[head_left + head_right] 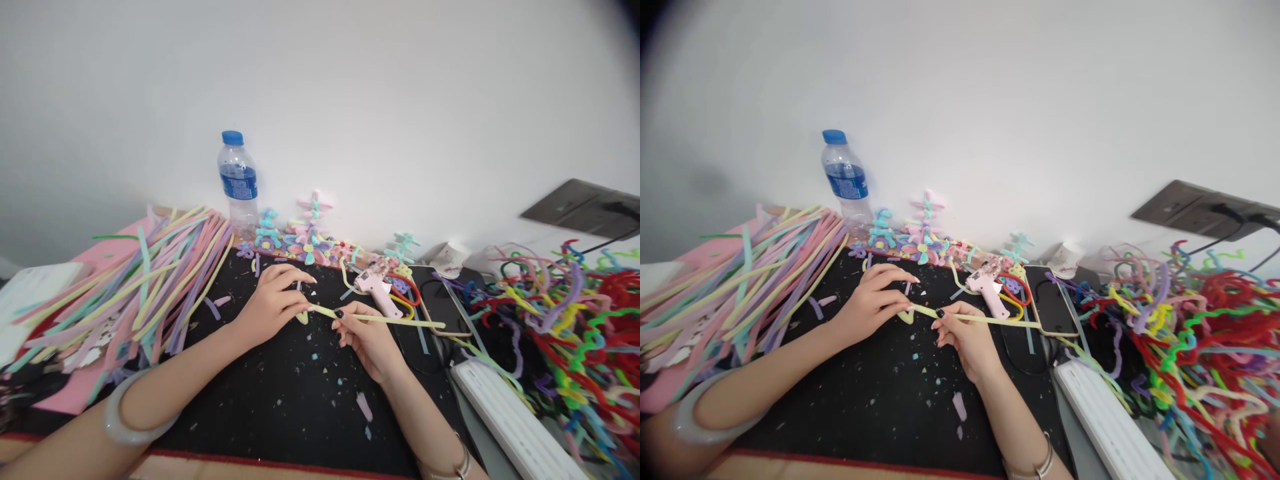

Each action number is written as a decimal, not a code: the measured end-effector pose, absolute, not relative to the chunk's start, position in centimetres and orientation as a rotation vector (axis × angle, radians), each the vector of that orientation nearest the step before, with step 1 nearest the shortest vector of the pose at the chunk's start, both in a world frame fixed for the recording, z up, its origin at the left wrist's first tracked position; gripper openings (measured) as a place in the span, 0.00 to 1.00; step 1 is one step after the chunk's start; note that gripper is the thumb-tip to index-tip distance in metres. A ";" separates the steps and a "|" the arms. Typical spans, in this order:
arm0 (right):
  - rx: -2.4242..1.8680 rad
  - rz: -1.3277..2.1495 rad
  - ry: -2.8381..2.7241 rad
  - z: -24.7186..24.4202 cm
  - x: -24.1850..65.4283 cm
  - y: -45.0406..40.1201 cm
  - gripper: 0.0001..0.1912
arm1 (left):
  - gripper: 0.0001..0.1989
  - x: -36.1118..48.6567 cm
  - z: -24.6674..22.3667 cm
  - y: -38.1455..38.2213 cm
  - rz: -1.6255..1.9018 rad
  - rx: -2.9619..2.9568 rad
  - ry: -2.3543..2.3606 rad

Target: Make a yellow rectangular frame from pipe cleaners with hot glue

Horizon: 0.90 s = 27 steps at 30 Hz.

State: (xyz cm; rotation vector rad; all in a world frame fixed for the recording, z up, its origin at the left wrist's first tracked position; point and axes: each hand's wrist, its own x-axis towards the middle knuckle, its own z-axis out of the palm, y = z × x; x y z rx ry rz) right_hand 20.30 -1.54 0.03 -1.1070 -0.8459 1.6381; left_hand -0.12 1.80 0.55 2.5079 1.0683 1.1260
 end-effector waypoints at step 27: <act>-0.888 1.477 -0.715 0.5 19.6 -2.0 0.05 | 0.21 1.3 0.3 -0.2 1.342 1.927 0.998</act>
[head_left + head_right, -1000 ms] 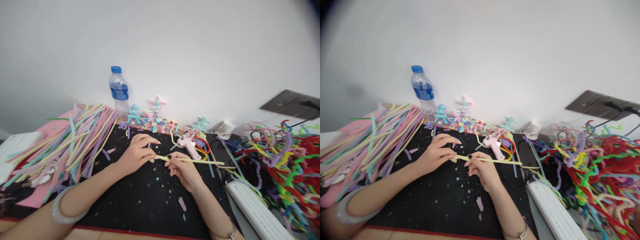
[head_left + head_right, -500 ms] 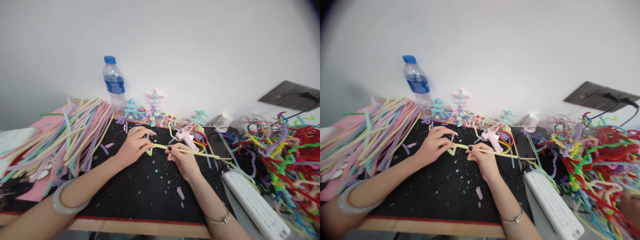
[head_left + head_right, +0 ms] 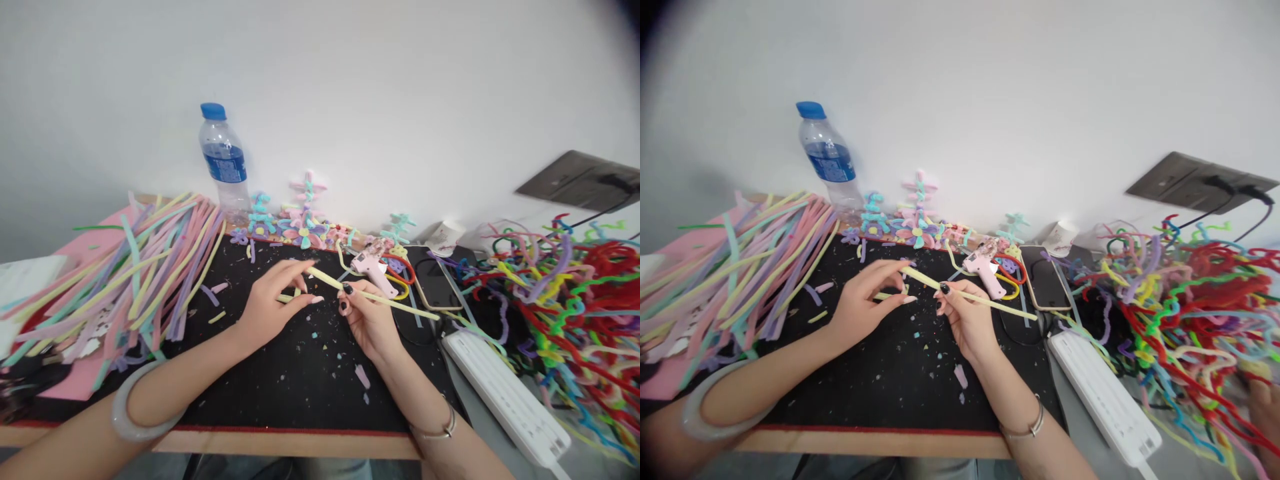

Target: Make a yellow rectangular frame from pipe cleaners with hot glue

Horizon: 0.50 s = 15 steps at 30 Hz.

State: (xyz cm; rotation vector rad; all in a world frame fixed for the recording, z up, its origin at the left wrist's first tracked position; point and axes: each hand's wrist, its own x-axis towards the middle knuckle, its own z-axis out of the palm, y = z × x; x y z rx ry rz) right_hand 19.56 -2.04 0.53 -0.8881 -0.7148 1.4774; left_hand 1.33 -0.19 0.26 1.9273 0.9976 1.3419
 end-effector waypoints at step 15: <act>-0.959 1.427 -0.947 -0.1 18.0 -3.3 0.05 | 0.08 3.2 -0.3 -1.4 1.091 0.886 0.756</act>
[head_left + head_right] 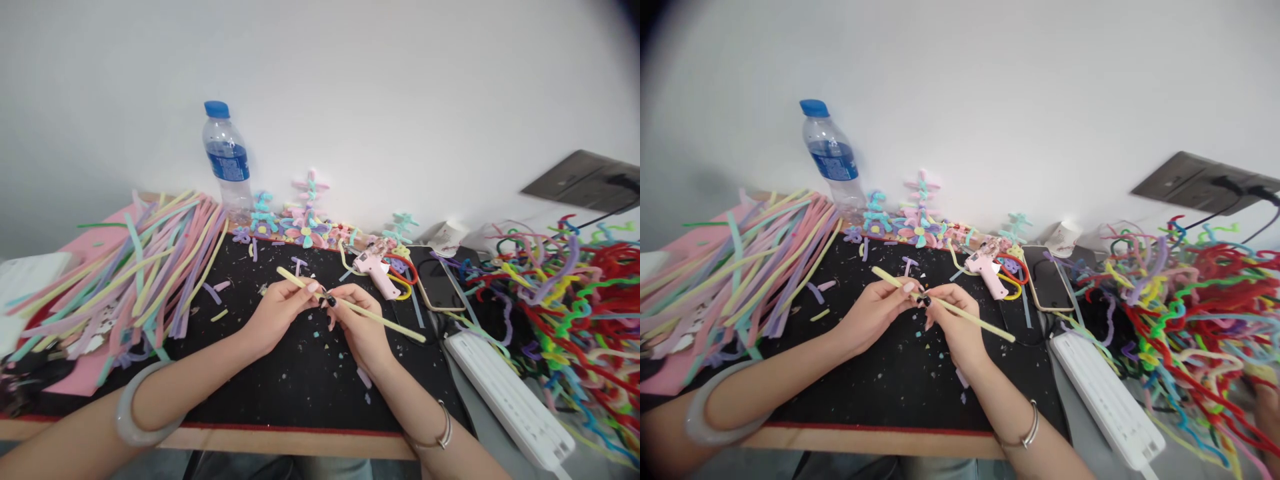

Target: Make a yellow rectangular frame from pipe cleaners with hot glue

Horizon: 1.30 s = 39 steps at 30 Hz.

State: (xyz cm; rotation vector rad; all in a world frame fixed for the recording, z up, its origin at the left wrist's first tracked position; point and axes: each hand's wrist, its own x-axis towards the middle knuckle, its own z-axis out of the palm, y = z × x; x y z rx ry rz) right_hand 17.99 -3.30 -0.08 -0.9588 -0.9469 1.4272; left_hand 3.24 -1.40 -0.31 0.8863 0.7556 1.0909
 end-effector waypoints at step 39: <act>-0.937 1.640 -1.079 0.1 19.5 -2.4 0.12 | 0.35 1.5 -0.1 0.3 0.523 1.184 0.580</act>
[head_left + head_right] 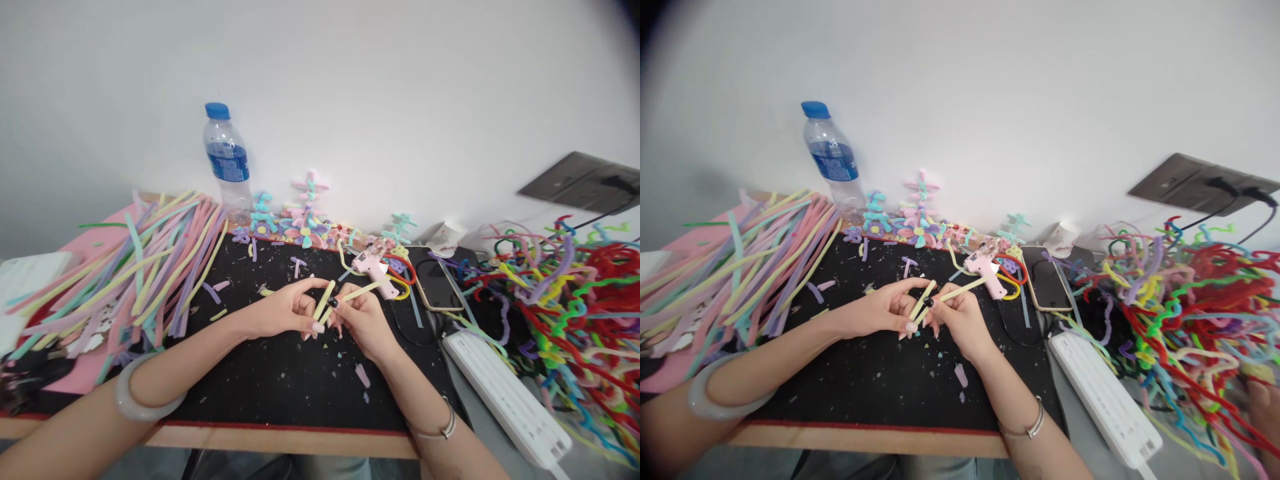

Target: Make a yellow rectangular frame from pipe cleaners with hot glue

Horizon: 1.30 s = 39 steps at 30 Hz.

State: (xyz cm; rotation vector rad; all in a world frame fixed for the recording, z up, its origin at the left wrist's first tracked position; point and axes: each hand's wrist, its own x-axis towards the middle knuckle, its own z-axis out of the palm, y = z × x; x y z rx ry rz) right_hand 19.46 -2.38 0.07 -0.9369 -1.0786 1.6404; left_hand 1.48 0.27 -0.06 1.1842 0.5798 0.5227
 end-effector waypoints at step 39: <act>-0.914 1.510 -0.832 0.1 19.4 -2.0 0.07 | 0.07 1.0 -0.1 0.5 1.337 2.240 0.814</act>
